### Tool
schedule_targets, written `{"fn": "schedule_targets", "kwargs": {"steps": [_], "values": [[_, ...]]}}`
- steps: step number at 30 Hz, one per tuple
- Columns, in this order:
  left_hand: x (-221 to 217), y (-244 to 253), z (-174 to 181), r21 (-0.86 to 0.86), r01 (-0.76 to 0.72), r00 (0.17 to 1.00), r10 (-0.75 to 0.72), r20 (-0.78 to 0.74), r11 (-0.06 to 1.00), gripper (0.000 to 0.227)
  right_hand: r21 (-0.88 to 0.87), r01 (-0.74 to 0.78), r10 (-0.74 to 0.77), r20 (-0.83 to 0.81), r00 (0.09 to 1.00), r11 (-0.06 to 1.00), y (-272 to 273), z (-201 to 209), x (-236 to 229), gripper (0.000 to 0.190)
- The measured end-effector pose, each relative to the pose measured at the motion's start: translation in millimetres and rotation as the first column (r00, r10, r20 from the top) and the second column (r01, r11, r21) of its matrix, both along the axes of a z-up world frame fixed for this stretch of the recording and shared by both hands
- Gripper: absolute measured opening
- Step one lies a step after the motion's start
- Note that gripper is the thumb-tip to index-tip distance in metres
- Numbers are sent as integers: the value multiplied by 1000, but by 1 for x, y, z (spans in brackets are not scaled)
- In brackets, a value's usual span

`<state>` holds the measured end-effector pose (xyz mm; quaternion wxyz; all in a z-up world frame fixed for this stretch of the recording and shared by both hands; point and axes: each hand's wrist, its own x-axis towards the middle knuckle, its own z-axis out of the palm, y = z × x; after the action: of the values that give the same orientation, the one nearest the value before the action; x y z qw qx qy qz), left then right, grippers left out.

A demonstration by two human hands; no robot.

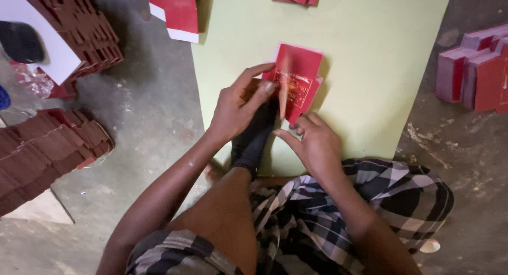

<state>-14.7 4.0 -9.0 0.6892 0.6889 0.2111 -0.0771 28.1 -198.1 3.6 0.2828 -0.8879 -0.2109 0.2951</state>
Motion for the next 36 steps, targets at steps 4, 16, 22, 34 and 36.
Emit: {"fn": "schedule_targets", "kwargs": {"steps": [4,16,22,34,36], "values": [[-9,-4,-6,149,141,990,-140,-21,979,38,104,308,-259,-329,908,946,-3,-12,-6,28],[-11,6,-1,26,-20,1000,20,1,999,85,-52,-614,591,349,728,787,10,7,26,23],[-17,10,-1,-194,-178,984,179,-12,965,69,-60,-632,619,295,728,773,15,7,33,20],[-16,9,-4,-265,-179,983,179,-24,948,69,-96,-631,627,297,720,770,17,10,35,19],[-17,9,-3,-266,-186,982,184,-30,946,69,-112,-636,634,313,707,764,17,10,35,20]]}}
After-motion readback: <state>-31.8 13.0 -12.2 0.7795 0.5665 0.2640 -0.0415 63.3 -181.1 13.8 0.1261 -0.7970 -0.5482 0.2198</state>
